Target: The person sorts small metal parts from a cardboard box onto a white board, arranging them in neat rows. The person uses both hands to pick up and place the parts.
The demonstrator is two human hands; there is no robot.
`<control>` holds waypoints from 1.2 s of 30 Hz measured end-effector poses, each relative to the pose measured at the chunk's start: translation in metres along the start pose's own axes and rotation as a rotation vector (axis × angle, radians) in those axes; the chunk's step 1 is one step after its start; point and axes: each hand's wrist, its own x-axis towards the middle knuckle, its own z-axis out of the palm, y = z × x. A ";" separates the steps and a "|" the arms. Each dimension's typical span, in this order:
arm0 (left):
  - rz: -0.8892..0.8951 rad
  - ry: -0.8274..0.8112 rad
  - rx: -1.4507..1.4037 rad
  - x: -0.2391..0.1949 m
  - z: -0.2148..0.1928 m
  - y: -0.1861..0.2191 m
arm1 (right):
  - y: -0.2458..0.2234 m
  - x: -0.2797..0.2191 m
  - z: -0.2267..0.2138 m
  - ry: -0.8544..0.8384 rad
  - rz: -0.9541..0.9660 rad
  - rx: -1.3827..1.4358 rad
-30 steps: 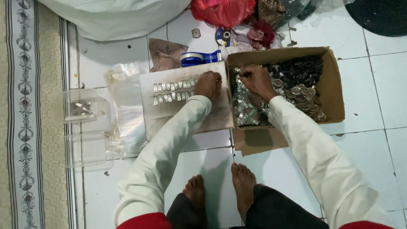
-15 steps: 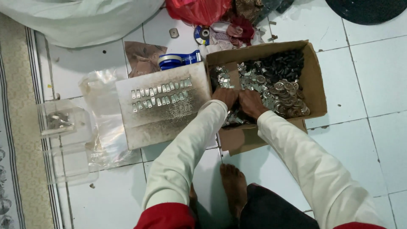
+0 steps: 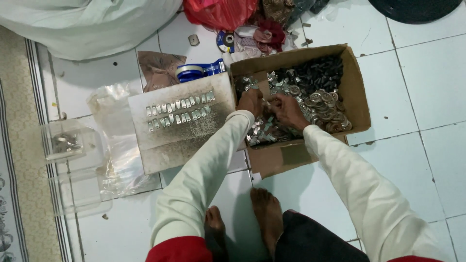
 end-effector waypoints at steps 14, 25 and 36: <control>-0.186 0.196 -0.792 0.083 0.103 -0.074 | -0.029 -0.002 0.008 0.139 0.242 0.487; -0.218 0.133 -1.107 0.047 0.063 -0.053 | -0.070 -0.015 0.007 0.181 0.226 0.523; -0.191 0.088 -0.314 0.070 0.092 -0.072 | -0.050 -0.010 -0.012 -0.175 -0.073 -0.229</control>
